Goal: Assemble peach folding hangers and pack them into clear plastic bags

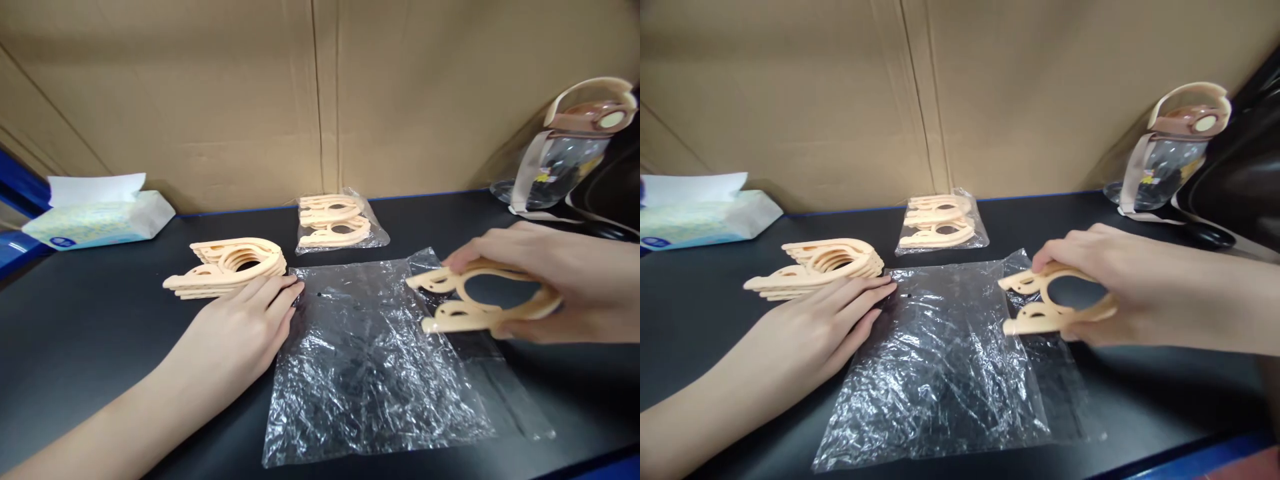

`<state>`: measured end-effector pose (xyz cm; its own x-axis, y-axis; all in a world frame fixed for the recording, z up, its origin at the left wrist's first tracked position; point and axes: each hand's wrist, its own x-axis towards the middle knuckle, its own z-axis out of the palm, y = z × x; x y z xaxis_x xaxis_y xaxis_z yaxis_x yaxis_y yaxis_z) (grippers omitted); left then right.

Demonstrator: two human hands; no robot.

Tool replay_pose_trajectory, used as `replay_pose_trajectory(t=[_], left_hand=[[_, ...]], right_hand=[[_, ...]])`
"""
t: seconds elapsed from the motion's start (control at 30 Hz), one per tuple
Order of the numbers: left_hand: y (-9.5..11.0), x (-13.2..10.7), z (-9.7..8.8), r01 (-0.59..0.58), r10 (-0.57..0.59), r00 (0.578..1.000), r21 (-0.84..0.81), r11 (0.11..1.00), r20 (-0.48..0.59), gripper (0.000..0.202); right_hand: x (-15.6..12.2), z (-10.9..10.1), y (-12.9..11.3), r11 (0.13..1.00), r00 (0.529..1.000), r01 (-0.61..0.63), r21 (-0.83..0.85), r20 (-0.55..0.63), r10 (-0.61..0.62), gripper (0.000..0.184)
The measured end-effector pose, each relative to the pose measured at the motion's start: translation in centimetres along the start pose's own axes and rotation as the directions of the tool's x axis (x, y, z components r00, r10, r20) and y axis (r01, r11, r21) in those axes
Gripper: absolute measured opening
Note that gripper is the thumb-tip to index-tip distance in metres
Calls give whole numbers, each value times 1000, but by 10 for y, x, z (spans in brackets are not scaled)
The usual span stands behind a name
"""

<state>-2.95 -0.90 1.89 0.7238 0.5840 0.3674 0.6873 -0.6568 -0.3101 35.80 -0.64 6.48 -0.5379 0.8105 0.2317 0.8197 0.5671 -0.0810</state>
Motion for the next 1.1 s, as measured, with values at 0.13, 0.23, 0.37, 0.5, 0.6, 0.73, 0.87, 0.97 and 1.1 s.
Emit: replay_pose_trajectory(t=[0.13, 0.23, 0.37, 0.5, 0.6, 0.73, 0.87, 0.97, 1.1], left_hand=[[2, 2, -1, -7, 8, 1000, 23, 1000, -27, 49], [3, 2, -2, 0, 0, 1000, 31, 1000, -18, 53], [2, 1, -2, -5, 5, 1000, 28, 1000, -6, 54], [2, 0, -2, -3, 3, 1000, 29, 1000, -10, 54], [2, 0, -3, -10, 10, 1000, 27, 1000, -13, 55], [2, 1, -2, -25, 25, 1000, 41, 999, -2, 55], [3, 2, -1, -13, 13, 1000, 23, 1000, -4, 54], [2, 2, -1, -22, 22, 1000, 16, 1000, -3, 54], [1, 2, -2, -25, 25, 1000, 16, 1000, 1, 54]], right_hand=[[25, -4, -6, 991, 962, -131, 27, 247, 120, 43], [33, 0, -14, 990, 956, -118, 78, 279, 92, 40], [31, 10, -13, 992, 972, -64, 106, 230, 39, 42], [27, 11, -9, 991, 968, -80, 107, 247, 51, 44], [28, 9, -13, 989, 952, -79, 128, 304, 37, 46], [31, 12, -19, 990, 941, -43, 138, 338, -6, 38], [31, 19, -15, 994, 946, -33, 109, 325, -4, 40], [28, 23, -9, 995, 966, -51, 80, 257, 29, 44], [26, 26, -1, 998, 985, -4, 57, 172, -6, 46]])
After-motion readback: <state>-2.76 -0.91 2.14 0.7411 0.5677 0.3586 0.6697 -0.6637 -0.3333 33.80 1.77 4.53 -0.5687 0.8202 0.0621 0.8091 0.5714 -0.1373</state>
